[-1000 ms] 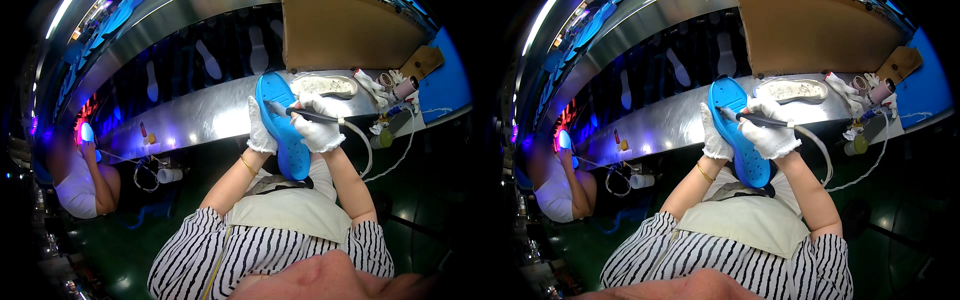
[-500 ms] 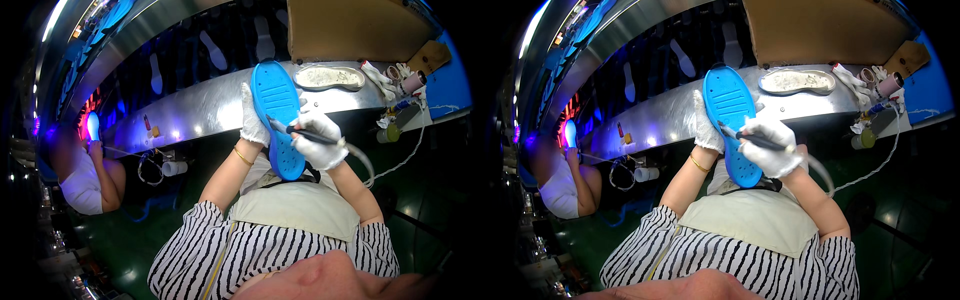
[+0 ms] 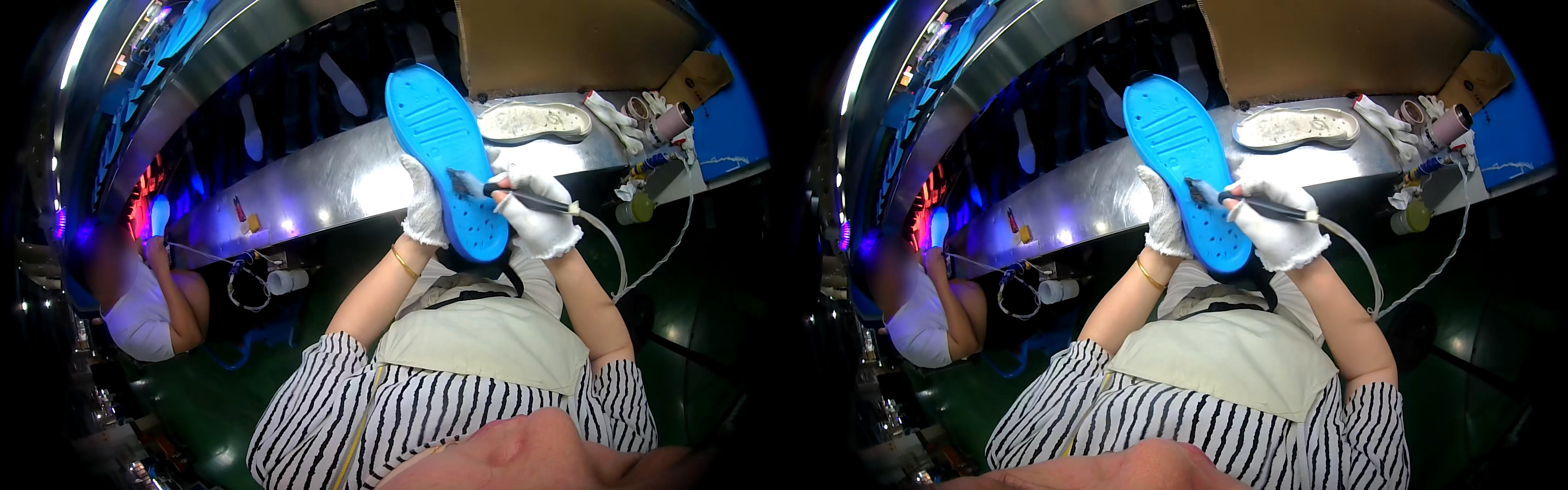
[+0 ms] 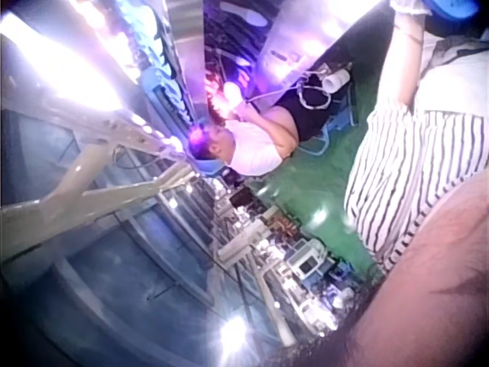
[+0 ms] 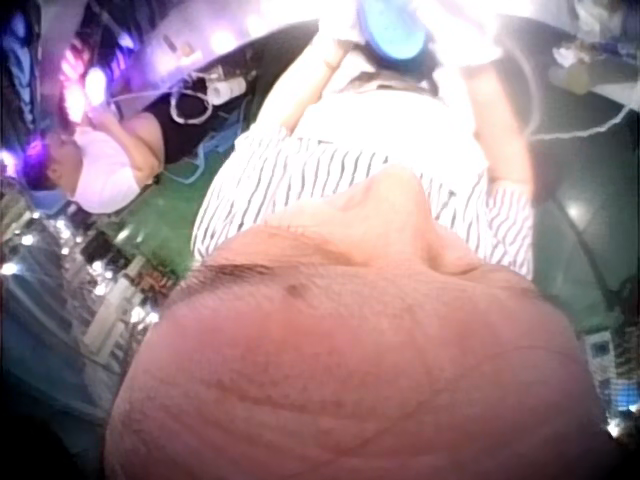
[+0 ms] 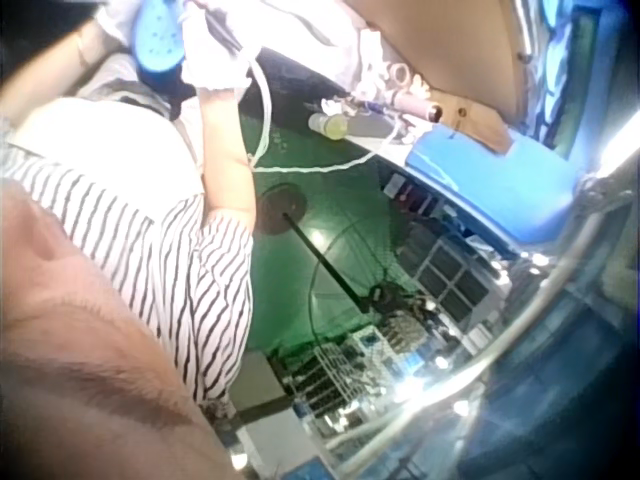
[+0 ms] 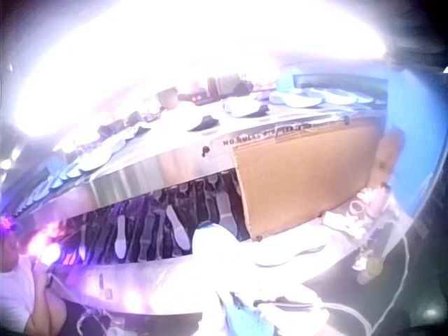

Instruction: The person reaches for blue shoe soles from a conveyor belt and uses a brush tool to apply a liquid substance across the bottom surface of each sole before placing them on a lower platform.

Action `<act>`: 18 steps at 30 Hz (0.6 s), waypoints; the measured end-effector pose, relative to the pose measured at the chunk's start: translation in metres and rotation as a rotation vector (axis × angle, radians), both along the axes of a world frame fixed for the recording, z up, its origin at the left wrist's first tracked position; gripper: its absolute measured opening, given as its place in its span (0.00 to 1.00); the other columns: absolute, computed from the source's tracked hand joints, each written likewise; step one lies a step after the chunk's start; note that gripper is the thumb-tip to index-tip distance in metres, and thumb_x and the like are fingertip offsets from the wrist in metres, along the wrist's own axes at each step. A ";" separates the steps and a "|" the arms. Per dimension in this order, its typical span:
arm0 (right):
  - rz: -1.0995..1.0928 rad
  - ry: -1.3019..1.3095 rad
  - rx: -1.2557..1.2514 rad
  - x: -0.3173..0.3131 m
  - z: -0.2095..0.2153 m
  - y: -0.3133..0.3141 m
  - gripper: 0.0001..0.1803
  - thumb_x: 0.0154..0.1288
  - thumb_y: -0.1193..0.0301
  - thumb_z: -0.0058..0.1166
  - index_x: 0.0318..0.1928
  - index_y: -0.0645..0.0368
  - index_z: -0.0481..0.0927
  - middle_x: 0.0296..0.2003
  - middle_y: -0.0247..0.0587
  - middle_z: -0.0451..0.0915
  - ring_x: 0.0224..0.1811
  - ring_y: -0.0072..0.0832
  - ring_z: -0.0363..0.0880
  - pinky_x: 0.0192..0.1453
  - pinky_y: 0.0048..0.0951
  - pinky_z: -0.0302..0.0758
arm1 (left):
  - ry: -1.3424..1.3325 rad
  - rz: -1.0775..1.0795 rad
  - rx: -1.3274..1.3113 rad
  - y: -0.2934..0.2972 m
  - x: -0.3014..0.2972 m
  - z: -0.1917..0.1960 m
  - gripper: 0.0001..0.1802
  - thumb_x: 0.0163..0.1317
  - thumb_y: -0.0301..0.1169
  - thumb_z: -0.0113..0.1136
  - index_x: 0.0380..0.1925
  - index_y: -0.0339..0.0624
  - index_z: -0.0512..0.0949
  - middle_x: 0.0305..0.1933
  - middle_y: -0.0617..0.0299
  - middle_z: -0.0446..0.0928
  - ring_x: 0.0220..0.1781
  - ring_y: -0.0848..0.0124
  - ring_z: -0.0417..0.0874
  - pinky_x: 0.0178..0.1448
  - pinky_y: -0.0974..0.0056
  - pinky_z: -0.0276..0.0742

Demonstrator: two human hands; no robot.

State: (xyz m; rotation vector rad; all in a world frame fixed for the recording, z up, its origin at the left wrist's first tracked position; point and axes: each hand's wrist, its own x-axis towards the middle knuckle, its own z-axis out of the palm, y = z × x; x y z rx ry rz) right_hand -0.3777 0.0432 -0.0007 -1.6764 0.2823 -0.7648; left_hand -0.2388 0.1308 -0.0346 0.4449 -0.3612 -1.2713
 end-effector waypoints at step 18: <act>-0.001 -0.138 0.204 0.017 0.008 -0.003 0.05 0.54 0.75 0.62 0.31 0.61 0.80 0.29 0.36 0.81 0.26 0.16 0.76 0.32 0.18 0.73 | 0.020 0.234 -0.479 -0.029 0.043 0.027 0.64 0.36 0.80 0.38 0.64 0.38 0.55 0.62 0.47 0.64 0.56 0.55 0.73 0.61 0.49 0.69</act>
